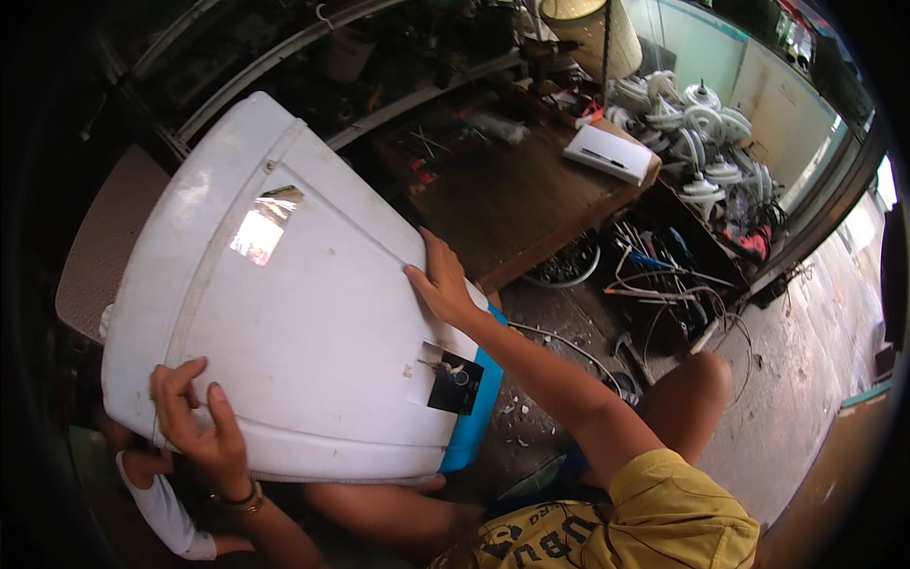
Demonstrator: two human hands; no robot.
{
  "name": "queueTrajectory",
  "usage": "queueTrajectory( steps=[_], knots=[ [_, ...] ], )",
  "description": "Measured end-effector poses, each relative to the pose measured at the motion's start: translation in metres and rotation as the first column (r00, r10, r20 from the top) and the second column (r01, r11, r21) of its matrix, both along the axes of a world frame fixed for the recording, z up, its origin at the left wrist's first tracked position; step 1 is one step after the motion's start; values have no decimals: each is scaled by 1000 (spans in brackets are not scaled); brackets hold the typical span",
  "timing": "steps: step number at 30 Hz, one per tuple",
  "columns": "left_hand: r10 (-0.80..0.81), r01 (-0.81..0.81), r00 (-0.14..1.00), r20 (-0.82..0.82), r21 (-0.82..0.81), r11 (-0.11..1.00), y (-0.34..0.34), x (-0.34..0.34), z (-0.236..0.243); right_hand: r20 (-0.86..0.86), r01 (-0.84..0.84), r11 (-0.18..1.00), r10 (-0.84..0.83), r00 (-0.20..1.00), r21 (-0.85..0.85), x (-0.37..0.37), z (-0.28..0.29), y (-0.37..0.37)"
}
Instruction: The person repositions a top-loading washing machine, removes the control panel cover, and uses pliers to strip and cut wires. They then use a multimeter to test the electrical connections inside the machine.
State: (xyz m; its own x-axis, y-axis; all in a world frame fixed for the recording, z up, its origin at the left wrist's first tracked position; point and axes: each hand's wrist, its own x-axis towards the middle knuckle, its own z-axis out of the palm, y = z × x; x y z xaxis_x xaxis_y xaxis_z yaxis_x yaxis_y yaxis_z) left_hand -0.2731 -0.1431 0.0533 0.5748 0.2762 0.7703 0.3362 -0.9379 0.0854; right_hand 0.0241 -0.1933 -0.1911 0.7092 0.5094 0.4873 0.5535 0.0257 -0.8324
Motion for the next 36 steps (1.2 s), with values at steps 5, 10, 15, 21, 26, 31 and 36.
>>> queueTrajectory(
  steps=[5,10,15,21,26,31,36],
  knots=[
    [-384,368,922,58,-448,815,-48,53,-47,65,166,986,-166,984,-4,-22,-8,-31],
    [-98,618,771,629,-777,-120,-68,125,-132,-266,-147,948,224,938,282,-66,30,-87],
    [-269,183,911,312,-892,-413,-100,223,-236,-905,210,895,337,258,393,-49,-33,-144],
    [-571,-42,763,-303,-905,424,-67,358,-296,-444,-145,967,38,895,-209,30,32,-271],
    [-384,35,859,-339,-709,705,-11,482,-316,-343,13,931,-147,928,-364,78,43,-321],
    [-300,124,906,-299,-490,863,63,549,-330,-11,-58,764,66,998,-643,90,56,-326],
    [-39,23,991,-131,-125,992,97,591,-331,-97,-162,744,130,987,-649,101,56,-329]
  ],
)
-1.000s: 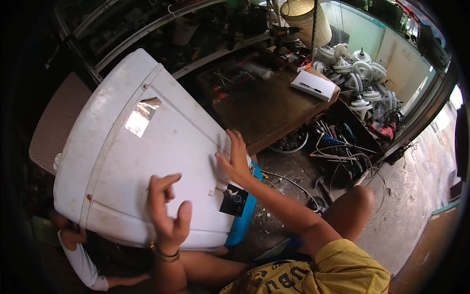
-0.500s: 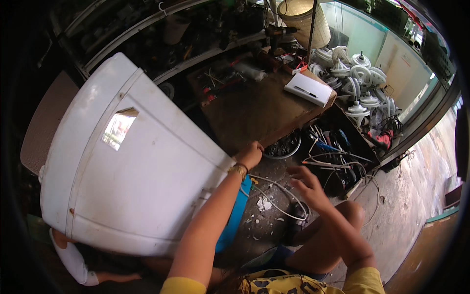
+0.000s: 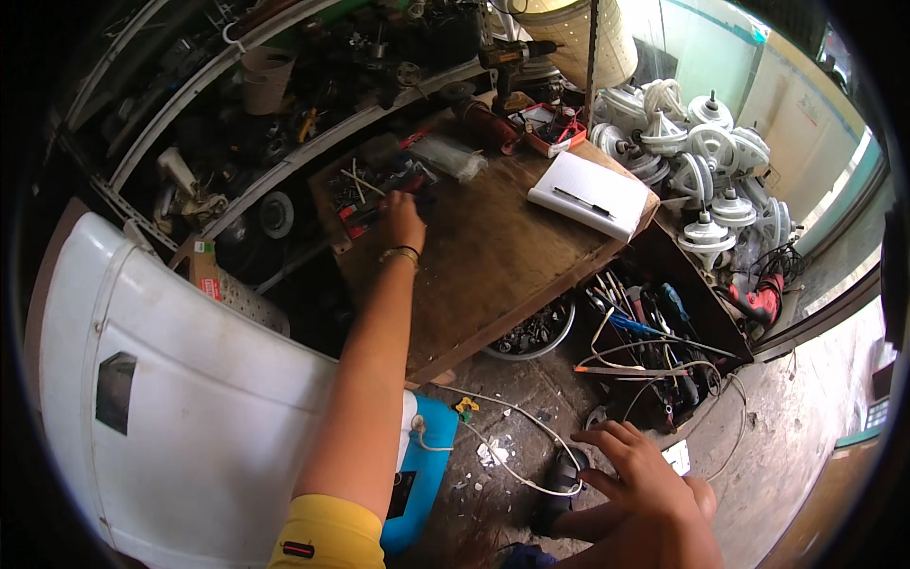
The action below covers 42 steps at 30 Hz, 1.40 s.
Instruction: The person repositions a top-loading washing machine, removes the control panel cover, and uses pliers to strip and cut wires. They then use a multimeter to test the electrical connections inside the machine.
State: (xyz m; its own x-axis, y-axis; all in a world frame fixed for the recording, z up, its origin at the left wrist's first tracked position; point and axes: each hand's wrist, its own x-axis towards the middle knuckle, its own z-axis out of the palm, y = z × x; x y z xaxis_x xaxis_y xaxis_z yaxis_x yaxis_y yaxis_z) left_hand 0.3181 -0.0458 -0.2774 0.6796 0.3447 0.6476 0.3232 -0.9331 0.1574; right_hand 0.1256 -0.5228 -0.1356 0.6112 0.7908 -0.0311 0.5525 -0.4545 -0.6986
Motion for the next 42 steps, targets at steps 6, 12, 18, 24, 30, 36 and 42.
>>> queueTrajectory(
  steps=[6,12,18,24,30,36,42],
  knots=[
    [272,-303,828,-491,17,953,39,-2,0,-43,42,999,-43,998,-31,8,3,-5],
    [224,-187,817,-531,123,975,34,-18,12,-68,25,998,-29,997,-54,5,6,0],
    [-2,-16,955,-296,-57,998,32,-48,26,-72,37,998,-40,997,-40,7,-11,9],
    [-255,228,962,-98,-230,946,-87,-108,47,142,226,949,-261,955,220,-5,-33,24],
    [-571,328,738,-358,-549,769,-270,-302,28,487,64,995,-92,869,75,-42,-66,45],
    [-737,197,553,-388,-799,569,-285,-406,9,296,-174,966,226,928,-192,-114,-123,34],
    [-732,134,559,-389,-829,543,-276,-439,10,89,-230,950,254,963,-212,-154,-133,42]
  ],
)
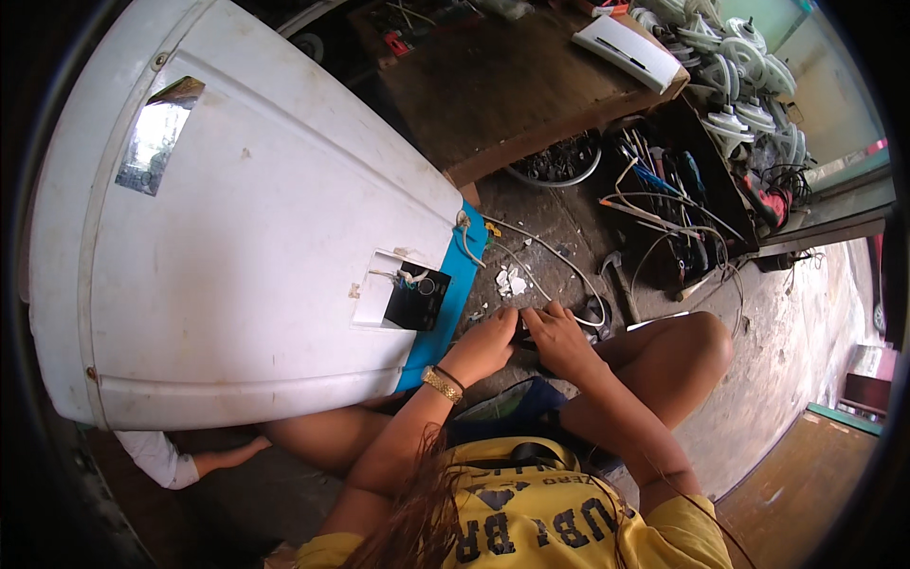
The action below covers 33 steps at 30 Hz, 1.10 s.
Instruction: The person repositions a top-loading washing machine, removes the control panel cover, and uses pliers to strip and cut wires. They then use a multimeter to test the electrical connections inside the machine.
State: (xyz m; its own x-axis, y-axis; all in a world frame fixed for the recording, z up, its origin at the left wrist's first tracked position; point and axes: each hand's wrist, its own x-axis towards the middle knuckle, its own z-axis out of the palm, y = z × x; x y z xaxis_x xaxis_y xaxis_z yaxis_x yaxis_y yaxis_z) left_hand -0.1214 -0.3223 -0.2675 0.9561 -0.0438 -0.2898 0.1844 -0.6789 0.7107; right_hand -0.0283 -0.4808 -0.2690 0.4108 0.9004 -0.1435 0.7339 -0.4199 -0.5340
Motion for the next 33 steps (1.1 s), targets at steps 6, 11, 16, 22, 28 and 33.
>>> queueTrajectory(
  steps=[6,11,16,22,28,33],
  knots=[
    [95,-92,995,27,-99,991,4,-14,-14,72,95,986,-106,992,138,-15,-4,-8],
    [251,-249,959,129,-37,968,8,-9,-10,14,165,986,-165,986,-17,-24,-14,-11],
    [965,-822,21,-262,-554,-133,26,-19,-29,-422,171,979,-202,884,-112,-26,-45,-32],
    [992,-753,52,-113,-657,-36,49,-6,-58,-744,229,972,-119,657,48,-34,-42,-22],
    [956,-605,201,-211,-795,-48,42,-11,-60,-591,231,946,-54,805,228,-35,-46,2],
    [952,-536,207,-227,-840,-84,47,-13,-60,-656,260,956,-111,746,133,-20,-40,13]
  ],
)
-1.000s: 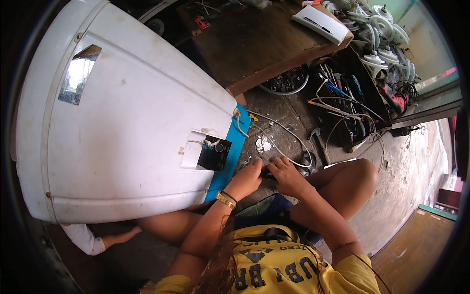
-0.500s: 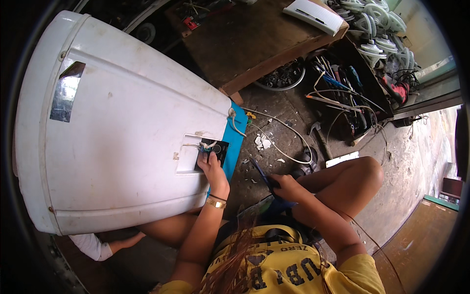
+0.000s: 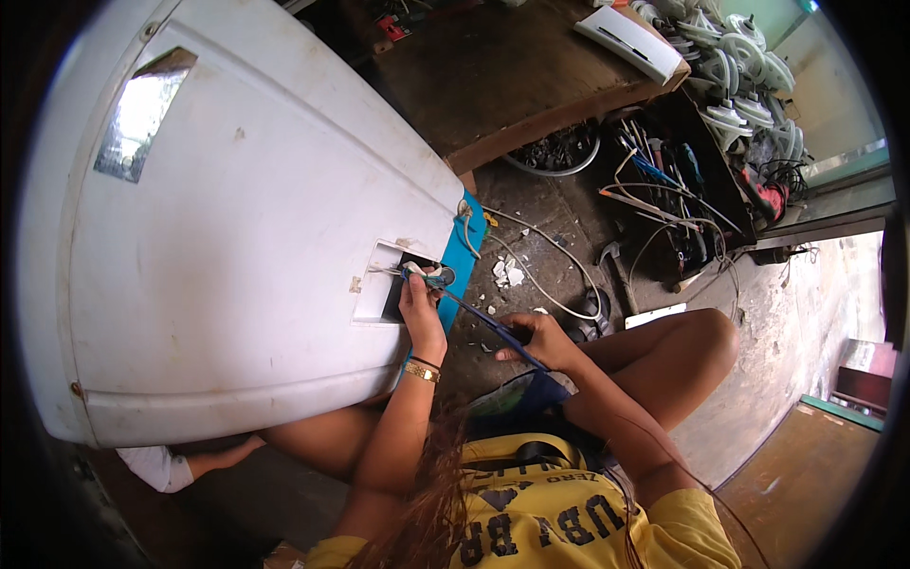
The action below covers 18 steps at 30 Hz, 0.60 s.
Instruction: The person repositions a top-loading washing machine, removes the control panel cover, and uses pliers to strip and cut wires. They then use a multimeter to test the electrical connections inside the machine.
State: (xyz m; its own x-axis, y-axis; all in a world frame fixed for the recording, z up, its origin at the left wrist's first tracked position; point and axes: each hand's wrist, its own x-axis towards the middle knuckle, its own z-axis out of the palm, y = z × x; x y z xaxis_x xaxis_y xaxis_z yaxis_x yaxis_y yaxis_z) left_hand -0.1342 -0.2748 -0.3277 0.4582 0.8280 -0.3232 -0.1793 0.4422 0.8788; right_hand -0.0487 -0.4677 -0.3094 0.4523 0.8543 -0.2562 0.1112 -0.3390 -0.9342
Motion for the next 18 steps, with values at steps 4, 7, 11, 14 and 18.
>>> queueTrajectory(
  steps=[4,7,11,14,18],
  knots=[
    [-119,129,980,160,-54,990,18,-6,0,-91,-56,994,47,995,-99,11,15,9],
    [-173,184,969,174,-50,982,21,-7,-6,-120,-68,990,53,991,-121,10,11,13],
    [-214,219,966,143,-20,976,21,-4,-10,-141,-62,997,54,988,-52,7,1,16],
    [-253,251,968,-4,119,961,21,-12,-12,-256,-116,984,77,964,-139,8,24,18],
    [-246,244,969,-14,183,952,13,-5,-12,-276,-81,984,35,960,-157,6,30,10]
  ],
)
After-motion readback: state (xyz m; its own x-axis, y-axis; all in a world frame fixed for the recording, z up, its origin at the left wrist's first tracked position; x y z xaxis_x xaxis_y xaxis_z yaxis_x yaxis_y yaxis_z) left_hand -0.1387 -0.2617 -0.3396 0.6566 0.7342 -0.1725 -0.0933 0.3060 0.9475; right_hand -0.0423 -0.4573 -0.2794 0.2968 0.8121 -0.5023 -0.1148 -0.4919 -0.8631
